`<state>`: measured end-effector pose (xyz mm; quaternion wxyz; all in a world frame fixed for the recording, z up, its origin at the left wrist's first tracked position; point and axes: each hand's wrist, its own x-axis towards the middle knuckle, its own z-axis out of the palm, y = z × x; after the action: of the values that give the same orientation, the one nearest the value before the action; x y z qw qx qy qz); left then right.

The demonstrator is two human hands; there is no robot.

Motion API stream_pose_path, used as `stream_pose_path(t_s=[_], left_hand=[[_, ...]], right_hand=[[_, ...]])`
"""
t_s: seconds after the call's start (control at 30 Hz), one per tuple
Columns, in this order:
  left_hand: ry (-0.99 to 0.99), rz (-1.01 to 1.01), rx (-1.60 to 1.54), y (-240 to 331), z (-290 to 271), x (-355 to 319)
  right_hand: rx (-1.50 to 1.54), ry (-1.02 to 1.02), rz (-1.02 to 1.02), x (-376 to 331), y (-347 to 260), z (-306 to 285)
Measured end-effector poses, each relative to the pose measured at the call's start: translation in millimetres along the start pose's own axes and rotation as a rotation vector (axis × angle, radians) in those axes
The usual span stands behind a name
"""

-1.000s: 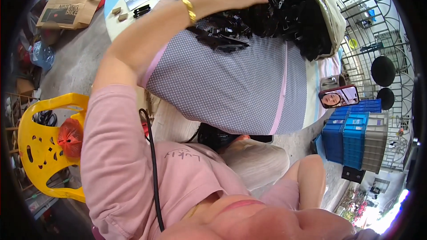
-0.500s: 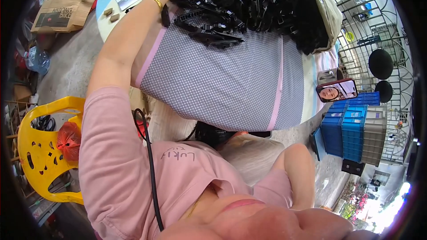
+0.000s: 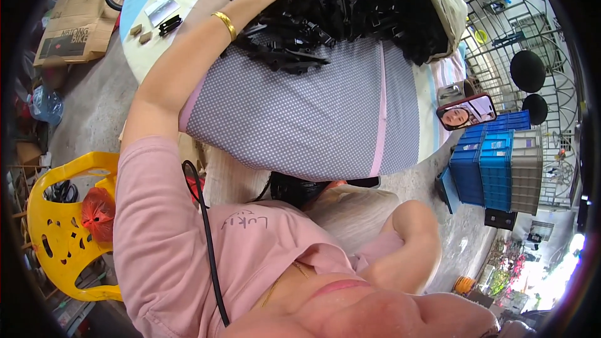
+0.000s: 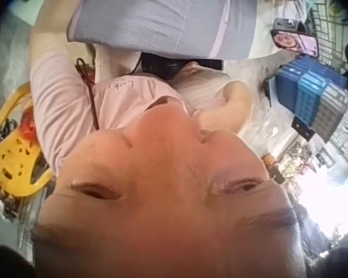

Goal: Assembling or inspecting black plastic hair claw clips at a production workbench.

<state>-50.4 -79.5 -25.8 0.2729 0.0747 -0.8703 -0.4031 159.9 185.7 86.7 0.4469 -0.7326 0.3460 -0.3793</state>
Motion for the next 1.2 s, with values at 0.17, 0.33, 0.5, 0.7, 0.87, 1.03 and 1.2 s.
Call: stream_pose_path(t_s=[0.17,0.33,0.5,0.7,0.87,1.03,1.2], left_hand=[[-0.057,0.142,-0.068,36,20,-9],[-0.054,0.479,-0.072,32,14,-1],[-0.313,0.564,-0.287,61,-21,-20],[-0.602,1.232,0.025,64,-62,-100],[-0.658,1.31,0.155,29,-47,-111],[-0.574,1.285,0.324,40,-1,-77],[-0.49,0.889,0.061,63,21,-70]], right_hand=[[-0.102,0.232,-0.002,-19,-11,17],[-0.617,1.103,0.72,-83,22,-53],[-1.437,1.149,1.058,-173,95,-113],[-1.447,1.025,1.347,-176,124,-132],[-1.375,0.986,1.3,-171,102,-129],[-1.166,1.178,1.271,-151,94,-122],[-1.035,1.544,0.774,-142,110,-116]])
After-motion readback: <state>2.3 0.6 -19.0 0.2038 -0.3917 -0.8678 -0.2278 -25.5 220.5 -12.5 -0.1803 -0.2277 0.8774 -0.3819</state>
